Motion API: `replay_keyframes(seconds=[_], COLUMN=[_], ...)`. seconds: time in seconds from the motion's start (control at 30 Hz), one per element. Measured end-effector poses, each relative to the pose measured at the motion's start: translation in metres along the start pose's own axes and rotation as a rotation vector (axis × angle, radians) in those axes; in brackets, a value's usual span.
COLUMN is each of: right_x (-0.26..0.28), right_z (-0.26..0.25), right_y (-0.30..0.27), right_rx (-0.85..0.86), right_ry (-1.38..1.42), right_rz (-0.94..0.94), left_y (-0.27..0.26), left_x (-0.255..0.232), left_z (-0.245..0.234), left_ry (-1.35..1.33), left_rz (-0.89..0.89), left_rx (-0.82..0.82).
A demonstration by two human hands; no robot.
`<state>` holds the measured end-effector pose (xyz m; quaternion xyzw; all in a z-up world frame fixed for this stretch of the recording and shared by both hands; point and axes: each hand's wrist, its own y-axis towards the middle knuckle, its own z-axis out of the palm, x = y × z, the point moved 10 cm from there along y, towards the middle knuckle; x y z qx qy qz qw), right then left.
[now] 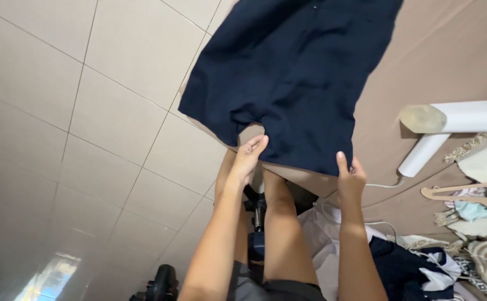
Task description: Steam a pair of shorts using a handheld garment steamer.
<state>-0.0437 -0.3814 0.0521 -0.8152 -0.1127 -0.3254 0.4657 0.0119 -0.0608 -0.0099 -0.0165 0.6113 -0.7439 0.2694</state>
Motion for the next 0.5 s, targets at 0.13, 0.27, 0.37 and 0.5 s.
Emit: replay_keyframes(seconds=[0.13,0.27,0.37,0.5], right_x=[0.073,0.195,0.307,0.418], right_z=[-0.032,-0.024,0.026,0.094], right_y=[-0.01,-0.024,-0.006,0.033], right_rx=[-0.087,0.058,0.136,0.447], right_ry=[-0.009,0.217,0.206,0.335], right_rz=[-0.149,-0.344,-0.484,-0.641], left_y=[-0.029,-0.058,-0.062,-0.064], left_x=[-0.03,-0.104,-0.189,-0.319], left_z=[0.055,0.092,0.107,0.114], left_ry=[-0.226,-0.357,-0.335,-0.26], left_rz=[-0.145,0.029,0.284,0.643], left_rx=[0.28,0.185,0.013,-0.043])
